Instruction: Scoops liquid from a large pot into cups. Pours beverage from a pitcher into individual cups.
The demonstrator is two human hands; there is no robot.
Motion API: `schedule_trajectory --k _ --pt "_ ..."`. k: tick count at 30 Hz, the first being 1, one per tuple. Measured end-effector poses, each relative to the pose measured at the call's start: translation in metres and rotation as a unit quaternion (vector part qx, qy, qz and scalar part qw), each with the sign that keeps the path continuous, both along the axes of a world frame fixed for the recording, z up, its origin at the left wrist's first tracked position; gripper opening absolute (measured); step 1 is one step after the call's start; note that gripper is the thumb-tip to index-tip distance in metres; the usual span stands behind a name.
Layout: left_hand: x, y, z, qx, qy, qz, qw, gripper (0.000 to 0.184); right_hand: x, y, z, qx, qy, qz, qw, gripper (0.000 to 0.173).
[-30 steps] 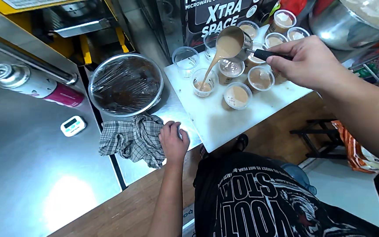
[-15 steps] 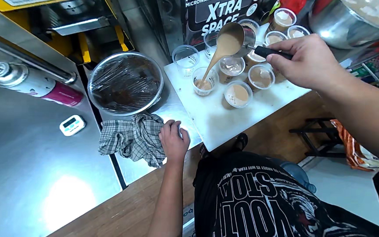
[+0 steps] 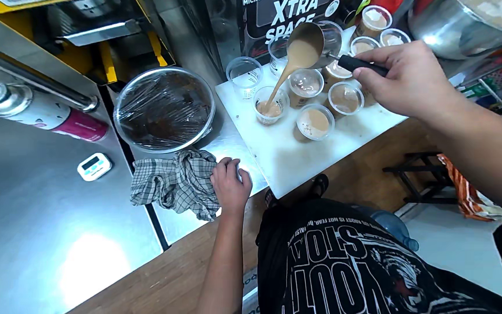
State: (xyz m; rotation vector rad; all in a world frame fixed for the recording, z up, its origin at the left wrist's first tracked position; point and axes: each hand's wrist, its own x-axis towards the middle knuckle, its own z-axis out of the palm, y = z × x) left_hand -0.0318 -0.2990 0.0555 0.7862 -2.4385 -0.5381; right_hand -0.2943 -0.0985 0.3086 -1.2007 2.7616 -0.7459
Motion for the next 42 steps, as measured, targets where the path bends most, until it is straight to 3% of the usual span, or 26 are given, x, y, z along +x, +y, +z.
schedule_trajectory --k 42 --pt "0.000 -0.001 -0.003 -0.017 0.008 0.000 1.000 0.033 0.021 -0.004 -0.008 0.008 0.079 0.020 0.997 0.033"
